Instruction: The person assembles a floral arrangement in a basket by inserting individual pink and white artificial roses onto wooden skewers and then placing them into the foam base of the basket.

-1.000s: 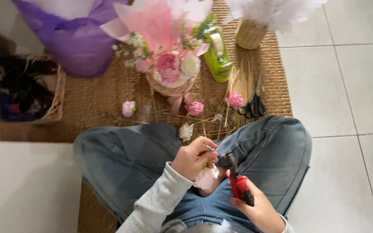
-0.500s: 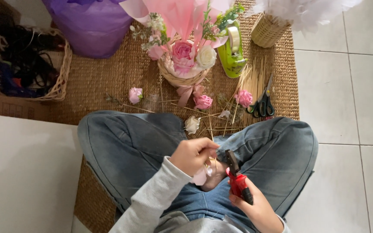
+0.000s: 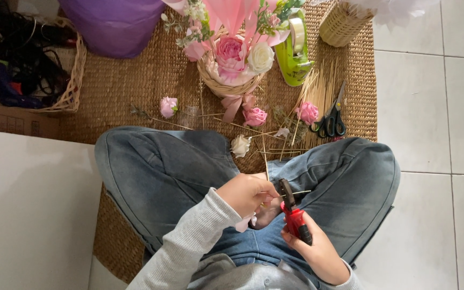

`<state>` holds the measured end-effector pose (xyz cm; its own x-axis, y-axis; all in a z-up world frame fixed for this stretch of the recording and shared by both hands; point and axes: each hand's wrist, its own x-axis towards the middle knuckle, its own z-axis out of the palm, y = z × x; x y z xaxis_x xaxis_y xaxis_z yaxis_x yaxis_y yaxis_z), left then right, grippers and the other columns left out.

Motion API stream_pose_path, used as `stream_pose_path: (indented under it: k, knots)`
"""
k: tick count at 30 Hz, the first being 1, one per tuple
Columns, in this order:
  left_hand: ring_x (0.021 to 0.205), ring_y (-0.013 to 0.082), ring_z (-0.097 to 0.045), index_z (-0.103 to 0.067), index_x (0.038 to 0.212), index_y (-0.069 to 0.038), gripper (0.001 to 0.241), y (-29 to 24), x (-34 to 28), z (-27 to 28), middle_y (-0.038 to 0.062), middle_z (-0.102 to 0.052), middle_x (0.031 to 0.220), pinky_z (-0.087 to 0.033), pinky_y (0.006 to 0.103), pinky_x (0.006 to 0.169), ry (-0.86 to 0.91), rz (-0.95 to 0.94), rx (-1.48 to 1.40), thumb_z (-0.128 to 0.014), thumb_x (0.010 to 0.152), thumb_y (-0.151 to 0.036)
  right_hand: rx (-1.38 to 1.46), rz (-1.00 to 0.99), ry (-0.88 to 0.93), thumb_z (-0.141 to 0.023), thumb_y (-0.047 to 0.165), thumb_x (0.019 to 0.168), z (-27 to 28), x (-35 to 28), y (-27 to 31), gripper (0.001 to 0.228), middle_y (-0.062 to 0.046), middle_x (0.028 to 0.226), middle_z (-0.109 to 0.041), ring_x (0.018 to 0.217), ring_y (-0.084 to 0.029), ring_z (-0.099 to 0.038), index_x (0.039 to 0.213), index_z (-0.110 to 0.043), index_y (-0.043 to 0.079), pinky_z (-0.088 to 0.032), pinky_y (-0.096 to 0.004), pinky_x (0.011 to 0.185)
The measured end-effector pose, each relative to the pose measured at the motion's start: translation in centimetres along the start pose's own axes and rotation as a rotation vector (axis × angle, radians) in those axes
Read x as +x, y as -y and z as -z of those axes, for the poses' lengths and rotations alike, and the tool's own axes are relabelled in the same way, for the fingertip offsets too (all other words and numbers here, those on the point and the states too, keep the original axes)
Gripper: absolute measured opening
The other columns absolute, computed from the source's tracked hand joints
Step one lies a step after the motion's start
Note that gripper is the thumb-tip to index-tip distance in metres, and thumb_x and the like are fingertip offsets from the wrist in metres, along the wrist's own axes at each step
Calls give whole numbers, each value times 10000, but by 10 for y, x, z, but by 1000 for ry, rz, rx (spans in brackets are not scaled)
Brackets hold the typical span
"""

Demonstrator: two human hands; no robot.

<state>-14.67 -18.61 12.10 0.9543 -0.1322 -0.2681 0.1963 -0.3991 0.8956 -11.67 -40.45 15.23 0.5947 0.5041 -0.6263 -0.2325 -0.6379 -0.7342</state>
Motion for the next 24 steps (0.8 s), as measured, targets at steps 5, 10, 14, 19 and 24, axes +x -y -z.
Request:
stream_pose_path:
  k: [5,10,14,19,24]
  knots:
    - [681,181,-583,-707,885,-133,228,0,6,-8,54,-576,829,-445,303,617,13,34,182,-504,805,-67,138,-15,23,-682,207,756,-7,10,-20,444,-43,740,-605,624,-142,-575,1171,-602,73,-468,-241,698]
    - [692,198,-586,-682,834,-135,228,10,9,-16,66,-584,809,-444,325,591,-1,-40,217,-478,752,-75,140,133,7,-638,82,720,-16,22,-53,245,-68,618,-644,576,-152,-593,960,-661,34,-481,-262,660]
    - [654,187,-602,-673,889,-125,227,-10,3,-10,49,-671,770,-433,322,583,95,76,106,-460,833,-72,163,267,-98,-633,82,700,-25,21,-70,91,-61,534,-577,457,-161,-535,785,-611,57,-457,-268,501]
    - [635,205,-546,-550,658,-157,104,-7,7,-12,0,-613,655,-413,370,533,5,-113,346,-494,706,-82,140,286,-118,-591,41,623,-24,25,-62,150,-50,480,-570,423,-142,-524,770,-617,55,-451,-255,478]
    - [1006,277,-612,-645,1068,-52,278,-67,-22,-1,122,-660,1077,-360,551,989,-789,-518,801,-511,868,-192,163,344,-204,-572,46,649,-20,31,-50,82,-41,539,-535,480,-151,-472,730,-583,55,-418,-268,503]
